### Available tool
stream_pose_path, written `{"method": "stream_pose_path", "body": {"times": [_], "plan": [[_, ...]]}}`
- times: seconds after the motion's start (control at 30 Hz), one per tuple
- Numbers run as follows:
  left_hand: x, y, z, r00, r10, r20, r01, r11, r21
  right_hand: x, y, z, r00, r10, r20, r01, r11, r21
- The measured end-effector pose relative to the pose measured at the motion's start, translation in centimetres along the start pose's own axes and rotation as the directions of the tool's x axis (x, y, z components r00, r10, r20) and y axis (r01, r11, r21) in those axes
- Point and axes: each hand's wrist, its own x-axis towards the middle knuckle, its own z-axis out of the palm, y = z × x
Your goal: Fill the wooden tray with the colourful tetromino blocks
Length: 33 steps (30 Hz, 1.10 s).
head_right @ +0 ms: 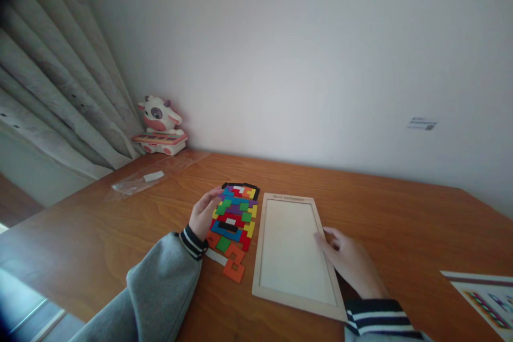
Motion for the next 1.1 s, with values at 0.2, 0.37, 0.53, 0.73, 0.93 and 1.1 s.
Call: {"method": "stream_pose_path", "body": {"times": [0.2,0.37,0.53,0.73,0.93,1.1], "plan": [[0.0,0.3,0.0,1.0,0.007,-0.008,-0.007,1.0,-0.028,-0.2,1.3,-2.1,0.995,0.035,-0.099,-0.056,0.973,-0.226],[-0.1,0.2,0.2,0.999,-0.002,0.033,0.003,0.999,-0.041,-0.5,-0.8,-0.9,0.95,-0.252,-0.183,0.233,0.965,-0.119],[0.1,0.8,0.2,0.996,0.034,0.082,-0.035,0.999,0.009,-2.7,-8.9,3.3,0.775,-0.632,0.009,0.628,0.768,-0.126],[0.2,3.5,-2.4,0.749,0.289,0.596,-0.569,0.742,0.355,-4.9,-15.4,7.9,0.645,-0.719,0.26,0.76,0.64,-0.114],[0.2,3.8,-4.4,0.448,0.199,0.872,-0.781,0.561,0.273,-4.8,-13.8,8.2,0.682,-0.694,0.23,0.725,0.684,-0.084],[-0.7,2.6,-3.4,0.354,0.179,0.918,-0.815,0.54,0.209,-4.9,-13.1,8.7,0.688,-0.705,0.17,0.723,0.684,-0.092]]}}
